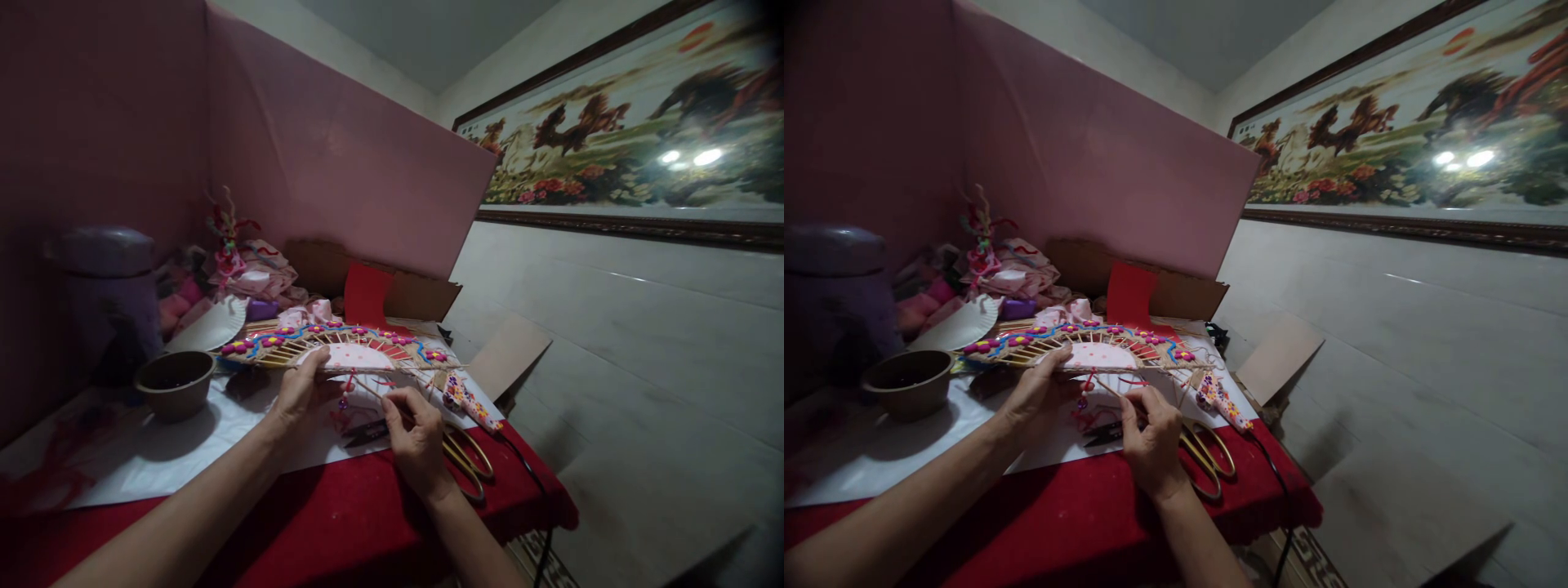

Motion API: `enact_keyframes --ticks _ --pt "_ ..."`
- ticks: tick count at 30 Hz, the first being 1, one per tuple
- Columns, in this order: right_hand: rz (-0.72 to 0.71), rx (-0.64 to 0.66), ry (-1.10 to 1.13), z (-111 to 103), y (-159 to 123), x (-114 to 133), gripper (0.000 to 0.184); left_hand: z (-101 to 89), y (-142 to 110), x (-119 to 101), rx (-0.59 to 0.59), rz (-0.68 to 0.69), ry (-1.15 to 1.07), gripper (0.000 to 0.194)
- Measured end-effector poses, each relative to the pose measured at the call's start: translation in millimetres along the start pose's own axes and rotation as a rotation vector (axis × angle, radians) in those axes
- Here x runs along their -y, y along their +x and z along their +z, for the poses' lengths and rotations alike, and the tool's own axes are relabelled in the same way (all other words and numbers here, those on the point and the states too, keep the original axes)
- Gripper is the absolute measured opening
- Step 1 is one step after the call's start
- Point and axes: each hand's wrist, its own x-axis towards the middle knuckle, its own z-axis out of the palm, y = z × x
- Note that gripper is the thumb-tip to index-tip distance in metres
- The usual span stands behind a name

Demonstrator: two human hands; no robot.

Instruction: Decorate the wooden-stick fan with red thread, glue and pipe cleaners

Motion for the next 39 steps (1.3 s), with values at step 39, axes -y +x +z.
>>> enact_keyframes --ticks 39 --pt "0.065 0.019 0.052 -6 11 -4 0.019 -3.8 5 2 0.021 0.013 -0.021 0.009"
